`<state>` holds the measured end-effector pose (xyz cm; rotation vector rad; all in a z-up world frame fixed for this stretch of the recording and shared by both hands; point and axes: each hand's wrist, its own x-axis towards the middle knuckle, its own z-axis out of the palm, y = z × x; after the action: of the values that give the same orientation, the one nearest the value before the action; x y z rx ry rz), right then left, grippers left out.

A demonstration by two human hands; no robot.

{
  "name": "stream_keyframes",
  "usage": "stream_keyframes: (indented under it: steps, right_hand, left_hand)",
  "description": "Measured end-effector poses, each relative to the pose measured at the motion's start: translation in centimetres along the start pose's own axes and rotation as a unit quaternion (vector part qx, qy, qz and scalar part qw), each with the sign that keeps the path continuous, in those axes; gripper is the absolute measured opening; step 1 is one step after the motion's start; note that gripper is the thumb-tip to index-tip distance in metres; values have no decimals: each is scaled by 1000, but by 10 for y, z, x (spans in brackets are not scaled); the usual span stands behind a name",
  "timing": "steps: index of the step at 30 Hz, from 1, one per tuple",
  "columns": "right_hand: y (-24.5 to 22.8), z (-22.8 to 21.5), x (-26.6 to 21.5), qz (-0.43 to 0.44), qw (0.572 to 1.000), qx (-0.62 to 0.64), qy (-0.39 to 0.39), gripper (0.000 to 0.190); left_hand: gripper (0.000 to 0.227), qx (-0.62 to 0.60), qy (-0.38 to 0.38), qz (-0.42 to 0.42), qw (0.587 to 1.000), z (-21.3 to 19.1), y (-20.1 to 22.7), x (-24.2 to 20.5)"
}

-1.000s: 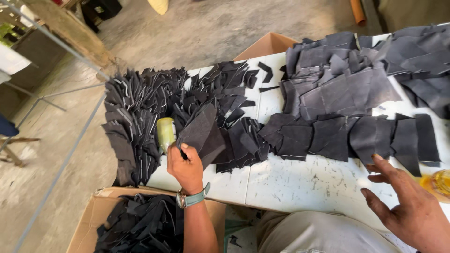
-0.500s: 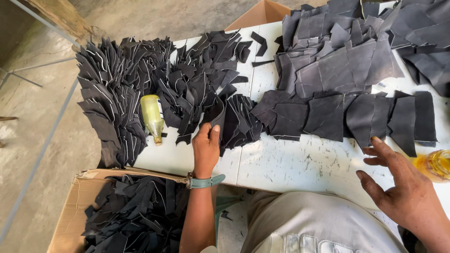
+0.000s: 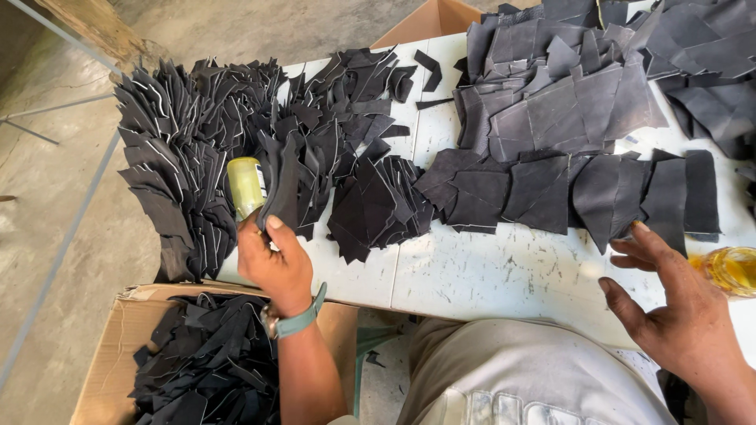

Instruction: The person repeatedly rubs the edges of small black leather pieces with a yellow substance from a small jar. They handle the pieces one at a time, applying the substance to the edges and then placing them back on the table.

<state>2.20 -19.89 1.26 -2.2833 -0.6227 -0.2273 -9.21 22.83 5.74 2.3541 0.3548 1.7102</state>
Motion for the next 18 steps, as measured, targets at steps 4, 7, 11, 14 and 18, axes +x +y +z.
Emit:
stream_keyframes:
  steps: [4, 7, 11, 14, 18]
  right_hand:
    - [4, 8, -1, 36, 986, 164, -17, 91]
    - [9, 17, 5, 25, 916, 396, -51, 101]
    - [17, 21, 9, 92, 815, 566, -89, 100]
    - [20, 21, 7, 130, 828, 543, -54, 96]
    - [28, 19, 0, 181, 869, 461, -14, 91]
  left_hand:
    - [16, -195, -172, -196, 945, 4, 46, -15]
    - [16, -368, -313, -245, 840, 32, 89, -41]
    - [13, -469, -390, -274, 744, 72, 137, -73]
    - [14, -492, -392, -264, 731, 86, 160, -78]
    - [43, -584, -392, -225, 674, 81, 183, -61]
